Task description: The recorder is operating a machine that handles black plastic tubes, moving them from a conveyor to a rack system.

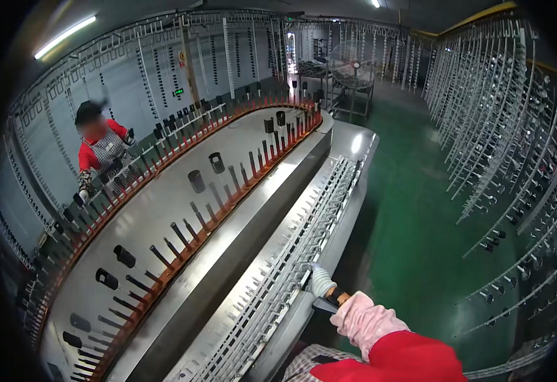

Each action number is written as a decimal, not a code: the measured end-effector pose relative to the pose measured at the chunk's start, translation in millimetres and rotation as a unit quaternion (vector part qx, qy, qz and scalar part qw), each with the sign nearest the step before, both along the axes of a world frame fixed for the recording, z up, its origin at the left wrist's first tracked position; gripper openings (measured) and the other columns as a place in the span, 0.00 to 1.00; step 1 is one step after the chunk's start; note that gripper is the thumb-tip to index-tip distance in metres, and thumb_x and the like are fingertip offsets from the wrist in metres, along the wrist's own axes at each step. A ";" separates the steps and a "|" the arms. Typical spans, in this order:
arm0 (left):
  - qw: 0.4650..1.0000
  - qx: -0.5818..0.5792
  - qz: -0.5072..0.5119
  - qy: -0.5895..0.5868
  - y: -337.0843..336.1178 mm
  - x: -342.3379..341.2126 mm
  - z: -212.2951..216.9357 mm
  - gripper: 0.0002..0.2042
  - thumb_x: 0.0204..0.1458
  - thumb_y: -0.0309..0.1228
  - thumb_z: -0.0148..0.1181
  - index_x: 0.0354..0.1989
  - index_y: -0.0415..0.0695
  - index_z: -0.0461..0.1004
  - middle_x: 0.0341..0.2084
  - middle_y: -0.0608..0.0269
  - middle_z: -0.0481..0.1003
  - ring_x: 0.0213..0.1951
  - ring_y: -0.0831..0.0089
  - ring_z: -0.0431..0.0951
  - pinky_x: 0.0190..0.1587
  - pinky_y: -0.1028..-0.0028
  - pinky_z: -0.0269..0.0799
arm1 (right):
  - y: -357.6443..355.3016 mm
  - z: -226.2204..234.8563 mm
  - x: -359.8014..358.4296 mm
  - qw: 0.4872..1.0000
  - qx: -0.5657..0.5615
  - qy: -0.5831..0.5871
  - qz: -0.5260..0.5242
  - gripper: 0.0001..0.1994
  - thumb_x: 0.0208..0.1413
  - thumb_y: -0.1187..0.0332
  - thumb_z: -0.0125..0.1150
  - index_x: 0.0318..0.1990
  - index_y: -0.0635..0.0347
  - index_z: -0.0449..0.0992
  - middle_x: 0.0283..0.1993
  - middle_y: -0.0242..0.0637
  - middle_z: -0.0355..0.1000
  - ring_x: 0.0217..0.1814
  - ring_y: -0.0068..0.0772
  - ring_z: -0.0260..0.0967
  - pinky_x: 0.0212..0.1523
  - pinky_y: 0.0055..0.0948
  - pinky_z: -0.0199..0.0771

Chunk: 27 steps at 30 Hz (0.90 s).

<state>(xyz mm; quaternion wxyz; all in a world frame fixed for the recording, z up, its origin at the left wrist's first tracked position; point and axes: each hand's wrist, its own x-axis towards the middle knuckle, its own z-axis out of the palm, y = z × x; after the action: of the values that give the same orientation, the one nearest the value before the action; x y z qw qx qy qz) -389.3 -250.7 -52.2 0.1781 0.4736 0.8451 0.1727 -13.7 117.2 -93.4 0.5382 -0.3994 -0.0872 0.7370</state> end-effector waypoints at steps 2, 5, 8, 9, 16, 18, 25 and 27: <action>1.000 -0.019 -0.011 0.018 8.5 -1.7 10.0 0.22 0.51 0.47 0.54 0.42 0.39 0.74 0.38 0.47 0.75 0.42 0.53 0.73 0.48 0.61 0.66 | 11.7 -12.2 4.3 0.999 -0.014 0.001 -0.037 0.16 0.60 0.55 0.38 0.36 0.52 0.71 0.20 0.32 0.64 0.19 0.33 0.63 0.23 0.39 0.69; 0.995 -0.025 -0.020 0.093 2.7 1.7 22.0 0.23 0.52 0.48 0.53 0.43 0.39 0.73 0.38 0.45 0.74 0.42 0.52 0.72 0.48 0.59 0.65 | 26.8 -67.3 0.7 0.999 -0.043 0.007 0.017 0.14 0.60 0.56 0.41 0.37 0.54 0.71 0.27 0.41 0.72 0.29 0.46 0.71 0.30 0.47 0.74; 0.987 -0.058 -0.090 0.122 33.9 20.6 0.9 0.23 0.52 0.48 0.53 0.45 0.39 0.72 0.40 0.45 0.74 0.44 0.52 0.72 0.49 0.59 0.64 | 42.3 -142.4 88.0 0.985 0.161 -0.055 -0.024 0.13 0.60 0.58 0.42 0.37 0.51 0.73 0.27 0.38 0.72 0.27 0.42 0.70 0.30 0.44 0.73; 0.998 -0.024 -0.039 0.052 0.0 -7.2 -14.2 0.23 0.52 0.47 0.53 0.46 0.39 0.71 0.41 0.44 0.73 0.45 0.51 0.71 0.50 0.59 0.64 | 33.2 -135.4 24.6 0.997 0.068 0.002 -0.027 0.15 0.60 0.56 0.39 0.37 0.52 0.72 0.29 0.40 0.72 0.28 0.42 0.71 0.28 0.45 0.73; 0.996 -0.023 0.028 -0.075 3.5 0.1 9.0 0.29 0.52 0.49 0.53 0.55 0.39 0.65 0.50 0.40 0.67 0.53 0.49 0.64 0.57 0.59 0.57 | 18.9 -25.7 -21.4 0.992 0.052 -0.088 -0.069 0.20 0.59 0.52 0.39 0.35 0.57 0.73 0.22 0.34 0.71 0.20 0.36 0.69 0.24 0.38 0.74; 0.997 -0.070 -0.007 -0.022 6.5 -3.0 5.7 0.31 0.52 0.51 0.52 0.58 0.40 0.62 0.53 0.38 0.64 0.57 0.46 0.60 0.59 0.57 0.53 | 16.2 -49.7 -6.8 0.996 0.023 -0.053 -0.069 0.21 0.59 0.51 0.39 0.36 0.58 0.73 0.22 0.35 0.71 0.23 0.38 0.70 0.26 0.41 0.76; 0.991 -0.124 -0.057 0.010 0.6 -3.9 13.4 0.31 0.52 0.54 0.50 0.58 0.43 0.63 0.52 0.39 0.66 0.54 0.43 0.62 0.60 0.53 0.51 | -4.1 -65.8 2.6 0.997 -0.026 -0.068 -0.037 0.21 0.59 0.50 0.38 0.37 0.59 0.71 0.25 0.40 0.71 0.24 0.44 0.71 0.28 0.45 0.77; 0.990 -0.132 -0.040 0.036 -4.4 -10.5 3.8 0.31 0.52 0.54 0.50 0.57 0.43 0.64 0.51 0.40 0.67 0.53 0.43 0.63 0.59 0.52 0.51 | 4.6 -71.4 -13.9 0.995 0.009 -0.091 -0.028 0.19 0.58 0.52 0.40 0.36 0.57 0.71 0.25 0.41 0.72 0.25 0.43 0.72 0.28 0.42 0.75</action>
<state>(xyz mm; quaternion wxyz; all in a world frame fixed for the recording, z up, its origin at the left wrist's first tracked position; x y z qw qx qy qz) -399.7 -255.1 -48.5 0.2159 0.4852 0.8466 0.0350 -27.5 121.8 -164.8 0.5521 -0.4622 -0.1312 0.6814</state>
